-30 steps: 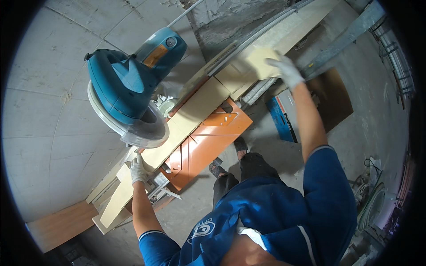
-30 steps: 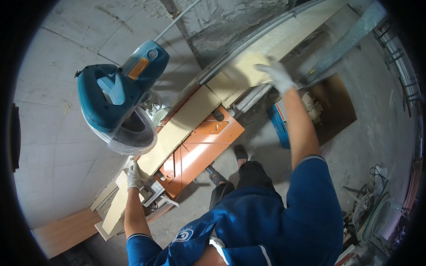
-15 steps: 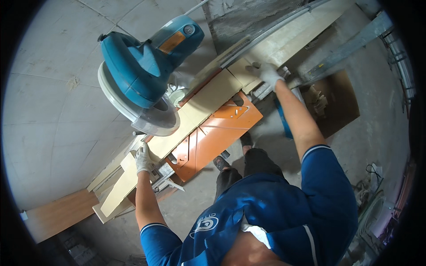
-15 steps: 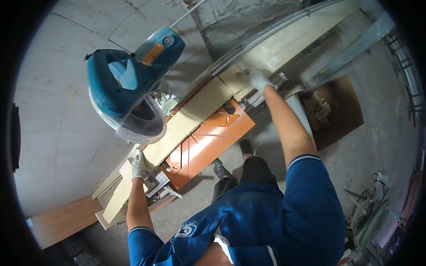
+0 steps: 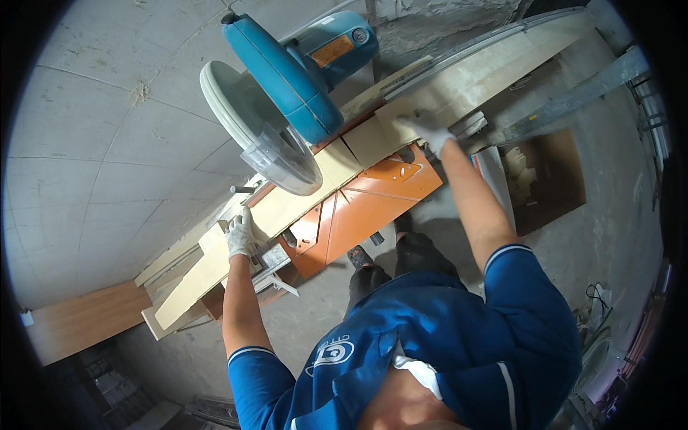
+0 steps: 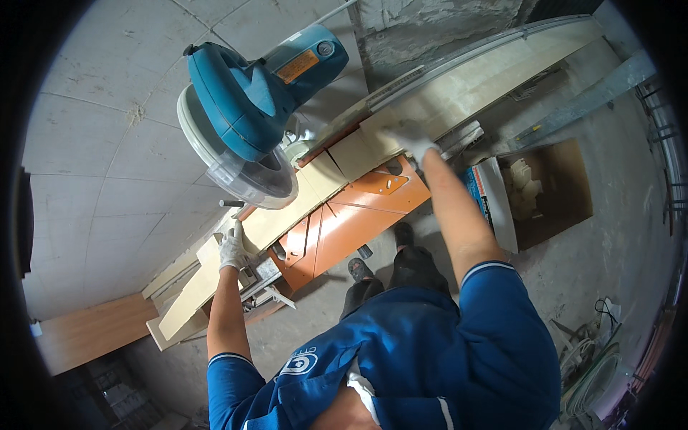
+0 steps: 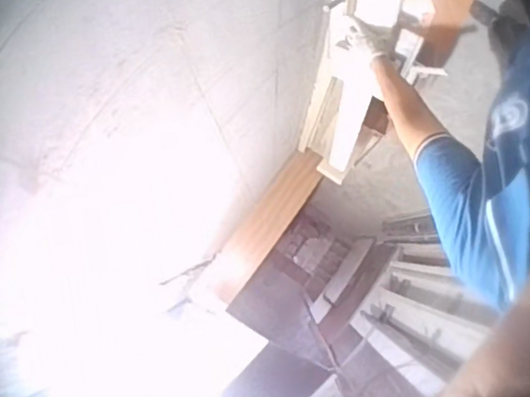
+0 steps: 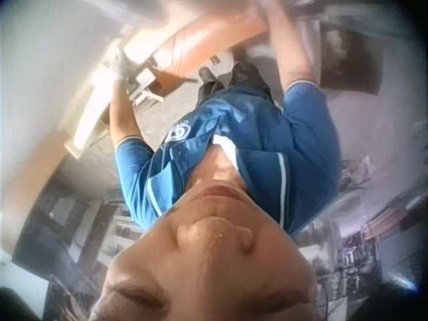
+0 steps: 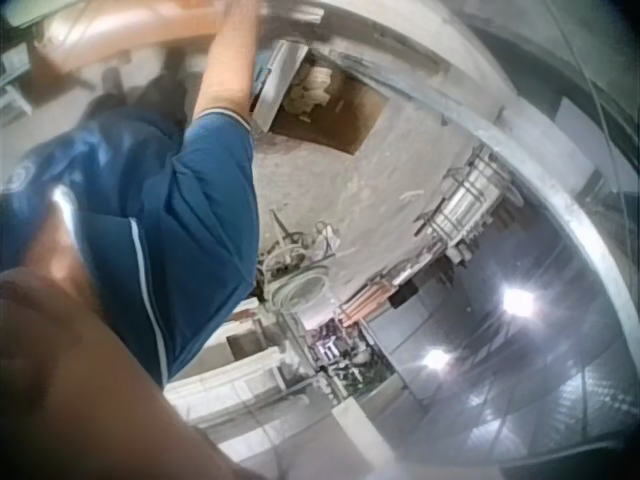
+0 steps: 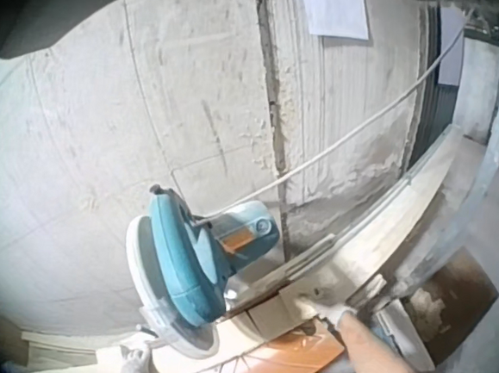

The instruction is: The person positions a wooden plank on a miter saw table, lowers the saw blade to cut the wood, and then removes the cut piece. This process is repeated multiple times with different planks.

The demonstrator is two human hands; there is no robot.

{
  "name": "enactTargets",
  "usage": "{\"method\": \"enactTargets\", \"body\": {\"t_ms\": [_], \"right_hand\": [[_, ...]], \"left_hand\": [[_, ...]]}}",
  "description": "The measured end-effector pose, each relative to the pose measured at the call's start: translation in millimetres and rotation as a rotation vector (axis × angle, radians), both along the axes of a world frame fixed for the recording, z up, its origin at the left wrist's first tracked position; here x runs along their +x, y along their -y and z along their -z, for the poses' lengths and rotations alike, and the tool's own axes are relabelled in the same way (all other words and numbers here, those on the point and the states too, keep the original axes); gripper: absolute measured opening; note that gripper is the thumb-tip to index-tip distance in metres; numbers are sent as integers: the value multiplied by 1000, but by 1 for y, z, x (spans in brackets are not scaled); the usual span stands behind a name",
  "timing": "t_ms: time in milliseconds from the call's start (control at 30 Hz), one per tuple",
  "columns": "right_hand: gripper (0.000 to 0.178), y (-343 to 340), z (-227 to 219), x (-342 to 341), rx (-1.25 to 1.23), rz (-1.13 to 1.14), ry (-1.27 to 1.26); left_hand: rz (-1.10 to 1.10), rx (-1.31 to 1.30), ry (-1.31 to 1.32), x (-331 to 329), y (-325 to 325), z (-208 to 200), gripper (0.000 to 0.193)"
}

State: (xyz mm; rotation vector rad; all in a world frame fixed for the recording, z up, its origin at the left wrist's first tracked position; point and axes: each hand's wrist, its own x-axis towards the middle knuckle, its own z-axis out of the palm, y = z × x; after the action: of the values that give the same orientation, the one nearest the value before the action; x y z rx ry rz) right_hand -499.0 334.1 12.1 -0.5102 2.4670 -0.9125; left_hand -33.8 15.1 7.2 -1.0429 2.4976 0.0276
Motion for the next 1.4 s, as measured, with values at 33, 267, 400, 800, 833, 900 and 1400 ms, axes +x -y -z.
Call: {"method": "enactTargets", "body": {"t_ms": [33, 267, 400, 800, 833, 900, 1400], "right_hand": [[65, 7, -1, 6, -59, 0, 25], [66, 17, -1, 3, -197, -23, 204], [73, 13, 1, 8, -251, -13, 160], [73, 26, 6, 55, -378, 16, 531], [77, 33, 9, 60, -306, 19, 422], [85, 41, 11, 66, -189, -7, 299], [80, -13, -9, 70, -654, 203, 589]], "left_hand": [[-5, 10, 13, -2, -1, -1, 127], [-13, -16, 9, 1, 6, 8, 135], [-21, -12, 14, 2, 8, 10, 134], [36, -68, 8, 8, 7, 12, 103], [37, -80, 8, 7, 7, 12, 100], [12, -68, 38, 4, 4, 8, 96], [10, -5, -27, 6, 13, 20, 120]]}}
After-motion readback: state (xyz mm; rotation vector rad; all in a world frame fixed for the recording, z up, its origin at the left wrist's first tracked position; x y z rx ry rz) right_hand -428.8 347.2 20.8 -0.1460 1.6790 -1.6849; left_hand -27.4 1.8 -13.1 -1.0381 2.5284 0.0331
